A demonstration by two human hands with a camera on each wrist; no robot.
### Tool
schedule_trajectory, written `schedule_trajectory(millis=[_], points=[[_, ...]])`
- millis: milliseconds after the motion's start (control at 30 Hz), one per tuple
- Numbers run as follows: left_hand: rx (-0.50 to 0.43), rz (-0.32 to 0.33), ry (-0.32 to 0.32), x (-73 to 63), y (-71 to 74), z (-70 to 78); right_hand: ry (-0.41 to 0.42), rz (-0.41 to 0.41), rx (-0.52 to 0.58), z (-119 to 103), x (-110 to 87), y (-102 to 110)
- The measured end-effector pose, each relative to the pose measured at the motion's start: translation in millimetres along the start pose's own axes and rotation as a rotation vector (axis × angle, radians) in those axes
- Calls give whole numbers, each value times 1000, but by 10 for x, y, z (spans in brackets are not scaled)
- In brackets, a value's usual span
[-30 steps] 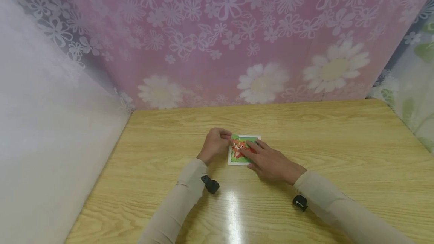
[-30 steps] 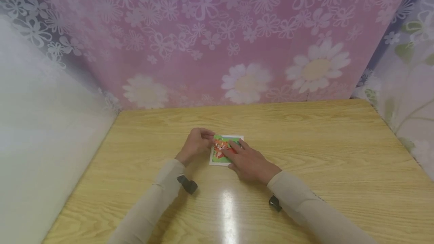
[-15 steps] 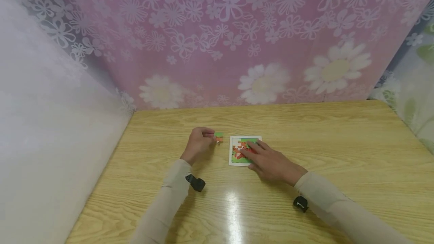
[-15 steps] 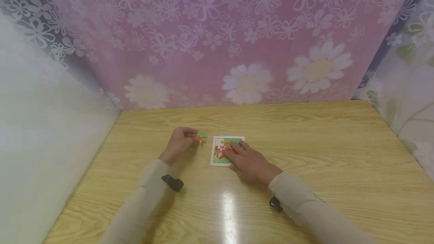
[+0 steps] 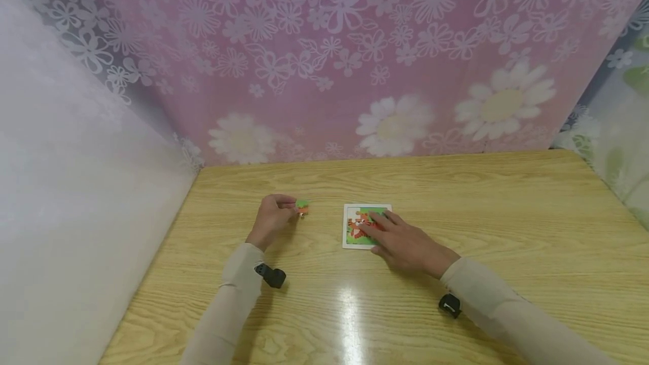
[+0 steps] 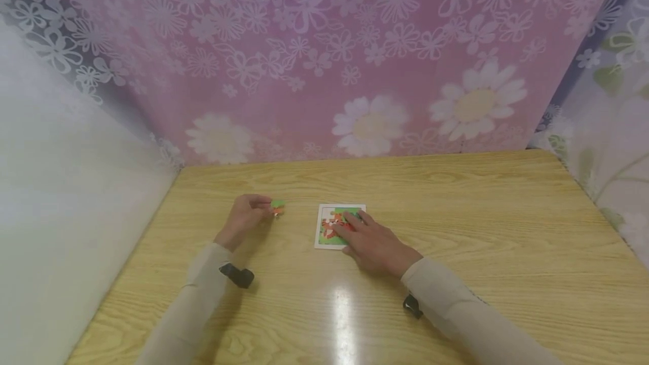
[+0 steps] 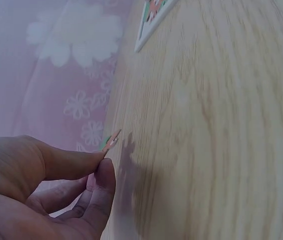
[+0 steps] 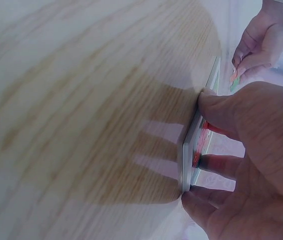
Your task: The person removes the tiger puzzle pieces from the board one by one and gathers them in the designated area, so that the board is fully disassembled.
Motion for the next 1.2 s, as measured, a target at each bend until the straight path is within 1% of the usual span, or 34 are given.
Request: schedule_trajectory(millis=[133,267,533,733,933,1200], points=[[30,15,7,30,71,-50,-1,3,3,-2,-14,0],[48,18,8,44,133,-82,2,7,-6,-4,-18,4],[60,16,8,25,222,-97,3,9,-3,-2,-23,5],[80,22,18,16,232,-103,6,9,-5,4,-21,2],[93,32,11,20,225,-98,9,7,-12,2,-26,4],[104,36,30,21,211,-70,25,33,-9,-3,-33,8]])
Point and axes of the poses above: each hand's wrist, its own x-axis towards the middle knuckle, its own y-axis out of the back of the hand, z = x × y, the point moved 1 cm from there along x, towards the middle knuckle, and after that the axes turned 14 degrees about z, right-handed, at the moved point
